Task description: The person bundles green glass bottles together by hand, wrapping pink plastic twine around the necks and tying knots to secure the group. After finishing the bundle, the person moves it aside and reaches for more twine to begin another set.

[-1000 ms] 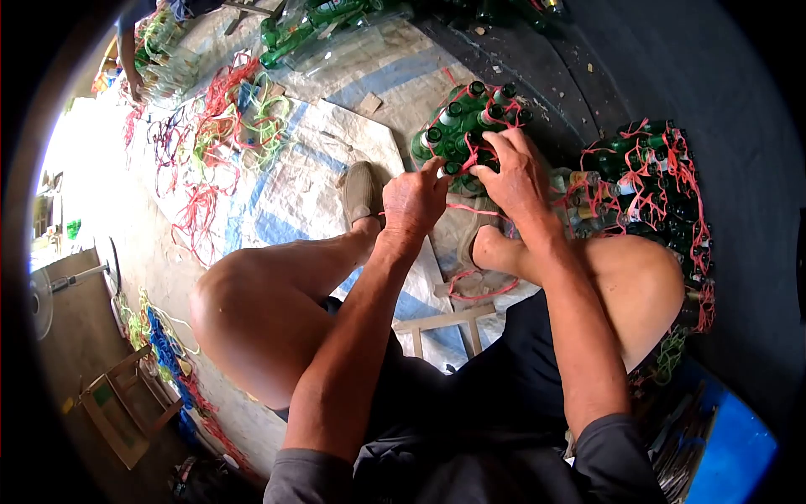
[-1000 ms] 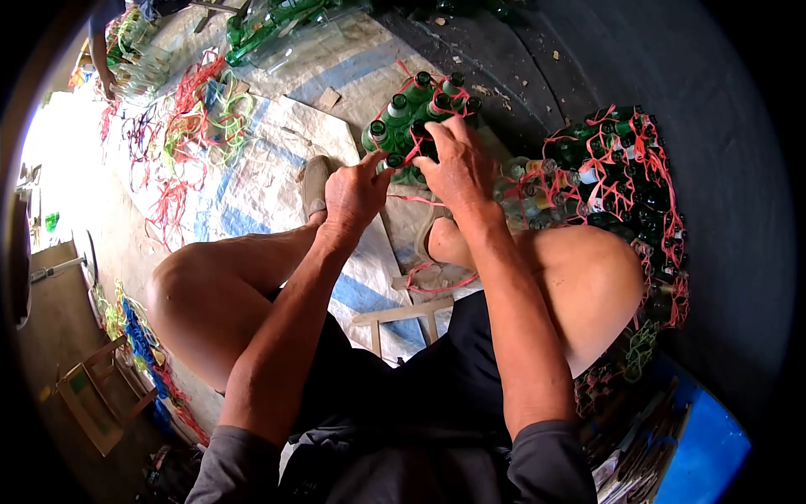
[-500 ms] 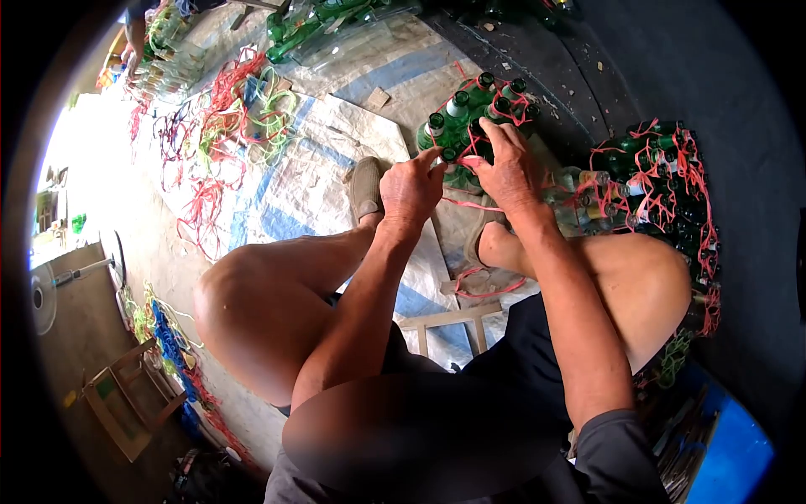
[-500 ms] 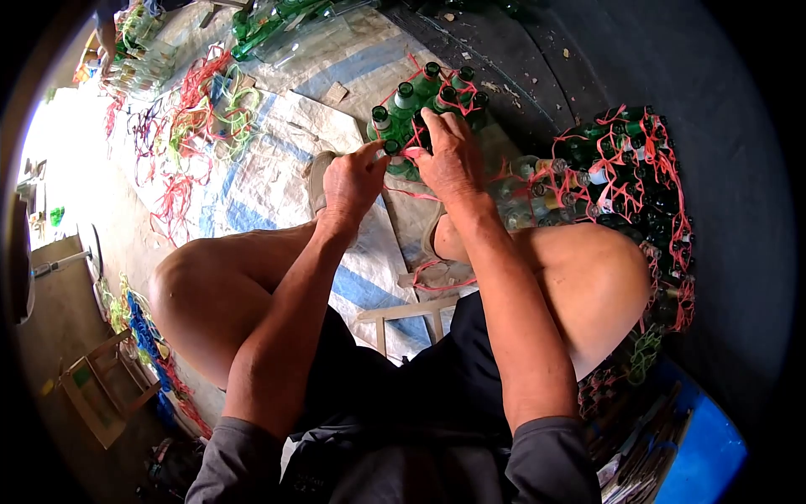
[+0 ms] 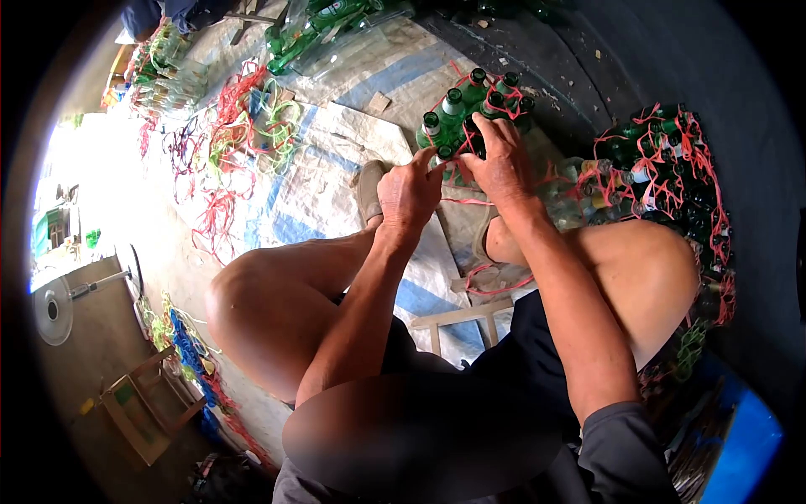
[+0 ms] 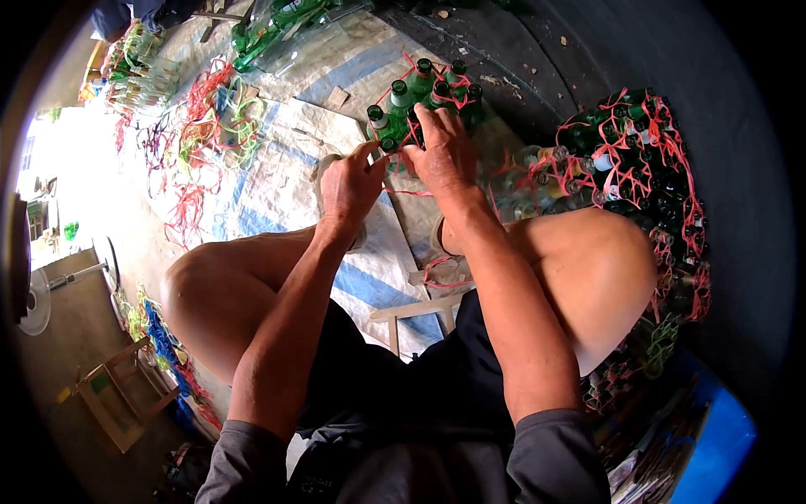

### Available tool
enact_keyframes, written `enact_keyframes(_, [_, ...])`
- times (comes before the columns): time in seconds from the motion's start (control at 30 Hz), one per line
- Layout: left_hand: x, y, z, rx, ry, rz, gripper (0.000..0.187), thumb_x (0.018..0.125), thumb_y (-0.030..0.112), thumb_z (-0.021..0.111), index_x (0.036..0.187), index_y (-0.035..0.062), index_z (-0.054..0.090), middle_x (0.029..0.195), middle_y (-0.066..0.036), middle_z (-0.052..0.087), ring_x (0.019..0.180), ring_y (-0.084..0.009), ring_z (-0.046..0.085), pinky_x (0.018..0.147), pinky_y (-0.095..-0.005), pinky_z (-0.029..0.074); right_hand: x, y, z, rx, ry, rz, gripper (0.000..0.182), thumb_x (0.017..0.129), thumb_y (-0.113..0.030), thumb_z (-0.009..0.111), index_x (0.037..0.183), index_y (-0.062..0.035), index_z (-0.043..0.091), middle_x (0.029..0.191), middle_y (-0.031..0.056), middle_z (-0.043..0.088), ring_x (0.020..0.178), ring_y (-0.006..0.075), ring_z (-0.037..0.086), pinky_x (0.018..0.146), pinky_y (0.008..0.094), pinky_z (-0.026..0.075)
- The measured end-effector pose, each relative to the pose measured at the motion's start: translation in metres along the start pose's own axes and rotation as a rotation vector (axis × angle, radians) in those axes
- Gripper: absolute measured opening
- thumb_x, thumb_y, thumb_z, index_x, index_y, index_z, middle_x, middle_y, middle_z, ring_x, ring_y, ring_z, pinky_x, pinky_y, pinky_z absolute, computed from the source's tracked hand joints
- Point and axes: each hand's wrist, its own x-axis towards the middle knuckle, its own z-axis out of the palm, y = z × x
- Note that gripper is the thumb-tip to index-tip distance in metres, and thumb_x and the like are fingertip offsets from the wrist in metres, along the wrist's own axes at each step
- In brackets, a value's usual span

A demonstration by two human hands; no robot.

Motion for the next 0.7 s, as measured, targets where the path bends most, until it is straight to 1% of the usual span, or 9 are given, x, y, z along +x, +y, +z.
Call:
enact_keyframes(0.1, [-0.002,0.002,-0.002,0.026,-0.003,0.054,0.022,0.096,0.035,0.074,0.106,0.0166,0.08,0.073,-0.018,0.073,0.069,-0.0402,0.073,0.063,-0.051,0.057,0.0,0.001,-0.001,0.018,0.0,-0.006,0.073,0.072,-0.01,0.092,0.139,-0.006,0.064,0.121,0.0127,0.067,0.118,0.0362,0.063,0.101,0.0444,0.055])
enact_keyframes(0.2, [0.0,0.005,-0.005,0.063,-0.012,0.127,0.018,0.096,0.032,0.071,0.096,0.0149,0.078,0.073,-0.019,0.072,0.068,-0.0413,0.072,0.062,-0.0521,0.057,0.0,0.001,-0.003,0.026,-0.031,0.001,0.077,0.073,-0.009,0.092,0.143,-0.0058,0.062,0.126,0.0159,0.067,0.122,0.0382,0.062,0.104,0.0454,0.053])
enact_keyframes(0.33, [0.013,0.009,-0.011,0.134,-0.045,0.252,0.019,0.096,0.028,0.068,0.085,0.0131,0.073,0.071,-0.019,0.071,0.067,-0.0432,0.071,0.06,-0.0536,0.057,-0.001,0.003,-0.004,0.053,-0.039,-0.003,0.074,0.075,-0.012,0.089,0.143,-0.0066,0.062,0.127,0.0158,0.067,0.122,0.0381,0.063,0.104,0.0459,0.053])
enact_keyframes(0.4, [0.022,0.008,-0.014,0.166,-0.069,0.322,0.019,0.096,0.027,0.068,0.084,0.0126,0.072,0.07,-0.019,0.07,0.066,-0.0435,0.071,0.06,-0.0539,0.057,0.0,0.003,-0.004,0.052,-0.036,0.006,0.073,0.075,-0.013,0.087,0.143,-0.0069,0.062,0.127,0.0156,0.068,0.122,0.0381,0.063,0.103,0.0463,0.053])
enact_keyframes(0.5, [0.041,0.007,-0.019,0.233,-0.122,0.445,0.016,0.094,0.024,0.067,0.082,0.013,0.071,0.069,-0.018,0.069,0.065,-0.0423,0.071,0.059,-0.0537,0.057,0.0,0.003,0.0,0.063,0.03,-0.012,0.069,0.072,-0.006,0.087,0.137,-0.0054,0.063,0.118,0.0133,0.068,0.114,0.0365,0.063,0.099,0.0455,0.053])
enact_keyframes(0.6, [0.06,0.01,-0.023,0.301,-0.207,0.552,0.014,0.092,0.021,0.067,0.081,0.0134,0.071,0.069,-0.017,0.069,0.066,-0.0401,0.072,0.06,-0.0526,0.057,0.0,0.005,0.002,0.067,-0.008,0.006,0.07,0.077,-0.016,0.085,0.143,-0.0081,0.062,0.125,0.0155,0.068,0.12,0.038,0.064,0.103,0.0467,0.053])
enact_keyframes(0.7, [0.076,0.016,-0.025,0.352,-0.322,0.623,0.013,0.091,0.022,0.069,0.082,0.0129,0.072,0.071,-0.017,0.07,0.069,-0.0385,0.074,0.06,-0.0516,0.057,0.0,0.006,0.004,0.044,0.022,-0.015,0.068,0.078,-0.014,0.086,0.142,-0.0088,0.062,0.123,0.0148,0.068,0.119,0.0388,0.064,0.102,0.0472,0.053])
